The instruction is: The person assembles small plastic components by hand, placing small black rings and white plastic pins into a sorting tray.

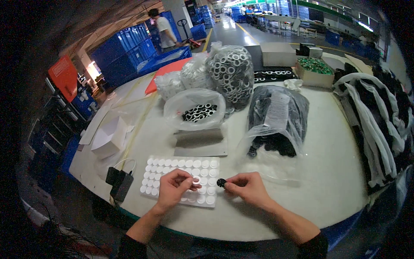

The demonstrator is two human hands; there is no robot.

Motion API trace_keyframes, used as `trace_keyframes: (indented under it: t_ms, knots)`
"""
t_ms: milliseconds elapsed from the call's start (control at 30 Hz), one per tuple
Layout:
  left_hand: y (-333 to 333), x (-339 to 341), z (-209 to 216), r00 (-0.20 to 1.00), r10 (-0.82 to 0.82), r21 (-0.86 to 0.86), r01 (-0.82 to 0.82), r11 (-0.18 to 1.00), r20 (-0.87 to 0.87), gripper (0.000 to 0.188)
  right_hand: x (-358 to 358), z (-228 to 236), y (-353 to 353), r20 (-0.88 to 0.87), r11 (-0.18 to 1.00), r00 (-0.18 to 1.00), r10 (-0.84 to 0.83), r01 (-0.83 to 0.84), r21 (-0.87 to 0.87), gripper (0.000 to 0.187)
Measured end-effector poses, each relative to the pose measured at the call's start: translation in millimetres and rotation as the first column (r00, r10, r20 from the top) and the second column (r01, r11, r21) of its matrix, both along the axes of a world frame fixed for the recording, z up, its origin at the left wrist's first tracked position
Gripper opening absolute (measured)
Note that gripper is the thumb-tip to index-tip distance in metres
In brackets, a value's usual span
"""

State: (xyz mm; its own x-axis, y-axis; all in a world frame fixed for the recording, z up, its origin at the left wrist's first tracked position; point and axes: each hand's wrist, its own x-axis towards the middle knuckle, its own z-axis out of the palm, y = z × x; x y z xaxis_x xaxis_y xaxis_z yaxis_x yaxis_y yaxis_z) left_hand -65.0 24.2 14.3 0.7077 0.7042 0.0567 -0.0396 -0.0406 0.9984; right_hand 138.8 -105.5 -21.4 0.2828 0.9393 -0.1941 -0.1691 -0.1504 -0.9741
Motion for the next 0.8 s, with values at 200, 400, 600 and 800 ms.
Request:
trace_keyframes:
  t_ms: [200,400,600,800]
  knots:
    - [-21,30,-6,0.998,-0.05,0.02,0.051,0.999,-0.034,0.014,3,-1,-2,-0.143,0.998,0.99,-0.023,0.031,0.056,0.021]
    - [-23,45,-18,0.999,-0.041,0.265,0.046,0.963,-0.025,0.009,3,-3,-3,-0.172,0.996,0.985,0.01,0.006,0.092,0.019]
    - [-24,47,-25,0.999,-0.028,0.242,0.037,0.969,-0.043,0.012,2,0,-3,-0.18,0.997,0.983,0.032,-0.019,0.073,0.021]
    - [-26,46,-28,0.999,0.014,0.218,-0.003,0.976,-0.051,0.011,1,0,-5,-0.087,0.983,0.995,0.043,-0.026,0.18,0.02]
